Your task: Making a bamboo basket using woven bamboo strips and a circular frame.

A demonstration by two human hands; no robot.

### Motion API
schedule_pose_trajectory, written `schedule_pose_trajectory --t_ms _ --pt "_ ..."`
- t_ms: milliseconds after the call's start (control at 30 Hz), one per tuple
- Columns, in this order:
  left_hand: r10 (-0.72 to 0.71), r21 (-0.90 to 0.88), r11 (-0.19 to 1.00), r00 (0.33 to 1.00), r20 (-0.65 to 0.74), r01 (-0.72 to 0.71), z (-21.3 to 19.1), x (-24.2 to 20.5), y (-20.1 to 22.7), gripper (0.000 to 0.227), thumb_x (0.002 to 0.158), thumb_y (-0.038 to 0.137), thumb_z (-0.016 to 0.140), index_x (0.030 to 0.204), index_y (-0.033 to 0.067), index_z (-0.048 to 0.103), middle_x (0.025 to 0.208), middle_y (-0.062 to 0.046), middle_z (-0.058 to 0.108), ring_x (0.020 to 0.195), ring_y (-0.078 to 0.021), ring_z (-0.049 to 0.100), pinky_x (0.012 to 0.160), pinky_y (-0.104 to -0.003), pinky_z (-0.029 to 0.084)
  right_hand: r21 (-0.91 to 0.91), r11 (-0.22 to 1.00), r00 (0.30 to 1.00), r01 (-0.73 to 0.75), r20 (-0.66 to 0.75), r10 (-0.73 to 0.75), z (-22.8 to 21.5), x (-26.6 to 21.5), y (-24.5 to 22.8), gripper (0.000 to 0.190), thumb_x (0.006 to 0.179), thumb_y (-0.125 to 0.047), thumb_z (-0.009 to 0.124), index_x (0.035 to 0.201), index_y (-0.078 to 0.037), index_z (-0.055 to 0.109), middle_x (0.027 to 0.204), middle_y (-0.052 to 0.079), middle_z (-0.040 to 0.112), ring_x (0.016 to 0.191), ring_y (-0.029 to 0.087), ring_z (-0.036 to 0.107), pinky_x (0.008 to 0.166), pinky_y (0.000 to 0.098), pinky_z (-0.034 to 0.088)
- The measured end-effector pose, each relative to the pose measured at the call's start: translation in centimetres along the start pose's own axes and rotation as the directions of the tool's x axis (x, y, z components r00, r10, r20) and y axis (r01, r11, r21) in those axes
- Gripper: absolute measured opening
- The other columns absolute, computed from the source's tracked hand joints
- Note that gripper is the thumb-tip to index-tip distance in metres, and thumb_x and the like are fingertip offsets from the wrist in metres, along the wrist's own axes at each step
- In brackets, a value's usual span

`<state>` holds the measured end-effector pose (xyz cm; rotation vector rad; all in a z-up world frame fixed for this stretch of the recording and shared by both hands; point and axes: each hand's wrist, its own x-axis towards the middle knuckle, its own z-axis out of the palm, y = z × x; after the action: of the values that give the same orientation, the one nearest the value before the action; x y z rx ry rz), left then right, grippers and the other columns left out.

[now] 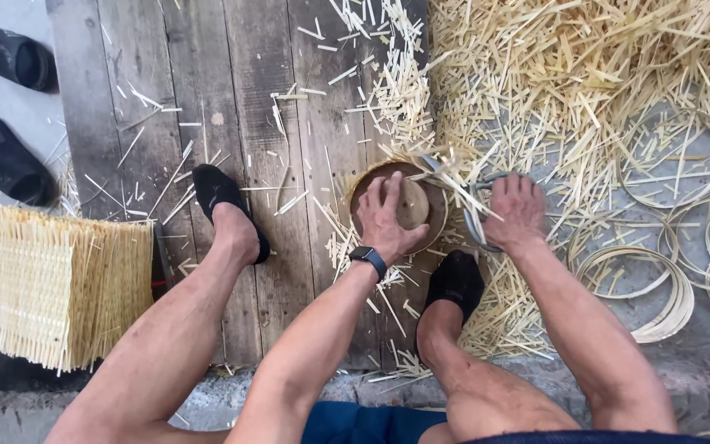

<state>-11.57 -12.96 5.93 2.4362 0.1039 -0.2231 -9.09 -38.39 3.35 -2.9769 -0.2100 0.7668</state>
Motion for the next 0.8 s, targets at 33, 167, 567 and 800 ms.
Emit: schedule_pose_trajectory --t_ms 33,167,567,800 --pt "0.038 0.004 0.999 0.999 0.02 -0.038 0.0 0.3 -0.2 0.117 0.055 0.036 0.094 0.156 0.0218 0.035 0.148 -0.02 0.036 0.135 -0.0437 0.038 0.113 -0.057 0.034 -0.057 0.998 0.998 0.018 -0.053 -0.021 -1.6 0.2 -1.1 0.04 0.082 -0.028 0.066 0.109 0.0 0.063 0.108 0.02 0.065 0.099 0.03 0.066 0.089 0.0426 0.056" --pt "0.135 0.038 0.989 0.983 0.122 -0.141 -2.0 1.3 -0.2 0.114 0.053 0.031 0.093 0.154 0.0262 0.039 0.148 -0.017 0.038 0.135 -0.0443 0.037 0.114 -0.057 0.032 -0.104 0.994 0.999 0.039 -0.007 -0.04 -0.6 -0.1 0.1 0.034 0.083 -0.027 0.063 0.103 0.0 0.062 0.098 0.018 0.064 0.09 0.027 0.064 0.081 0.0406 0.057" --pt "0.284 0.164 0.911 0.865 0.414 -0.378 -3.8 2.7 -1.2 0.118 0.047 0.025 0.09 0.154 0.0335 0.041 0.158 -0.008 0.037 0.145 -0.0408 0.033 0.118 -0.059 0.029 0.0 0.998 0.991 0.059 -0.12 -0.058 -0.9 0.7 -0.5 0.019 0.088 -0.02 0.06 0.093 -0.002 0.064 0.088 0.014 0.061 0.084 0.026 0.061 0.08 0.0434 0.055" --pt "-0.013 0.086 0.996 0.996 0.092 0.005 -0.8 0.1 -0.6 0.126 0.055 0.039 0.096 0.159 0.0339 0.025 0.155 -0.022 0.028 0.143 -0.0487 0.029 0.114 -0.063 0.027 -0.032 0.998 0.999 0.047 0.011 -0.046 -0.3 -0.2 1.5 0.025 0.087 -0.016 0.061 0.109 -0.004 0.063 0.109 0.015 0.064 0.106 0.03 0.064 0.094 0.043 0.053"
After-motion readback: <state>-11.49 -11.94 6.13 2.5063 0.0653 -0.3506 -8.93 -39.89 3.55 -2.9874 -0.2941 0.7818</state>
